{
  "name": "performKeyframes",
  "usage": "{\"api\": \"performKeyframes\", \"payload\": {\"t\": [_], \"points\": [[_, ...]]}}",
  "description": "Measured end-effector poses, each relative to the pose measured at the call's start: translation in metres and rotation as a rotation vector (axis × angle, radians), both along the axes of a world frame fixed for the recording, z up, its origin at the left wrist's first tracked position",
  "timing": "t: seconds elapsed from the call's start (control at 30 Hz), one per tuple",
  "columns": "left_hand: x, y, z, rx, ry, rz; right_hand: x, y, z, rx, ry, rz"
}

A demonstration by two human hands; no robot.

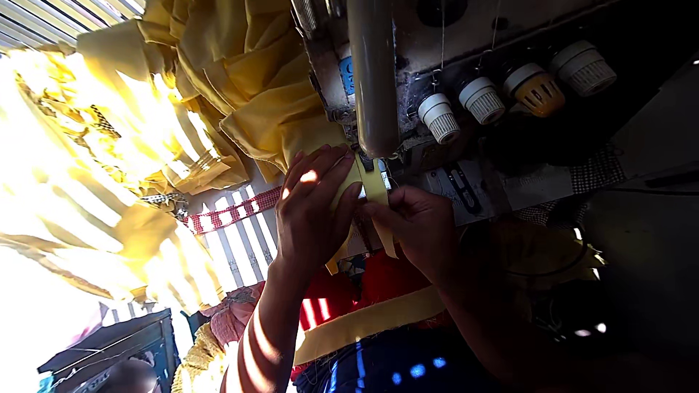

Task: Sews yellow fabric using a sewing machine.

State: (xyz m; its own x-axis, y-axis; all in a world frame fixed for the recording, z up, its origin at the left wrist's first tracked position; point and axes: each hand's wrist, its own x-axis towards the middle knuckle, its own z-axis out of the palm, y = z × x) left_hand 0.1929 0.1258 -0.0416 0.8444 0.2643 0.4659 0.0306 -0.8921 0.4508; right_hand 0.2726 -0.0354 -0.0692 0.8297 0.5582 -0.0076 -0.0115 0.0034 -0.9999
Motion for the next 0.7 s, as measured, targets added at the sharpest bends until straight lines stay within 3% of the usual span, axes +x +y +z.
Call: {"api": "performKeyframes", "payload": {"t": [0.1, 0.17, 0.23, 0.33, 0.43, 0.6, 0.7], "points": [[-0.010, -0.010, 0.011, 0.013, 0.023, 0.061, -0.001, -0.003, -0.004, 0.017, 0.007, 0.050], [-0.027, -0.035, 0.019, -0.061, -0.084, 0.126, 0.001, -0.019, -0.007, -0.062, -0.134, 0.103], [-0.042, -0.058, 0.020, -0.273, -0.062, 0.171, 0.009, -0.045, -0.007, -0.254, -0.371, 0.081], [-0.041, -0.068, 0.004, -0.528, 0.203, 0.164, 0.033, -0.073, -0.010, -0.585, -0.695, -0.080], [-0.022, -0.069, -0.015, -0.778, 0.123, 0.139, 0.045, -0.079, -0.020, -0.823, -0.810, -0.071], [-0.006, -0.071, -0.018, -1.272, 0.041, 0.152, 0.047, -0.090, -0.001, -0.865, -0.925, -0.041], [-0.004, -0.074, -0.012, -1.409, -0.007, 0.145, 0.052, -0.091, 0.022, -0.666, -0.847, 0.059]]}}
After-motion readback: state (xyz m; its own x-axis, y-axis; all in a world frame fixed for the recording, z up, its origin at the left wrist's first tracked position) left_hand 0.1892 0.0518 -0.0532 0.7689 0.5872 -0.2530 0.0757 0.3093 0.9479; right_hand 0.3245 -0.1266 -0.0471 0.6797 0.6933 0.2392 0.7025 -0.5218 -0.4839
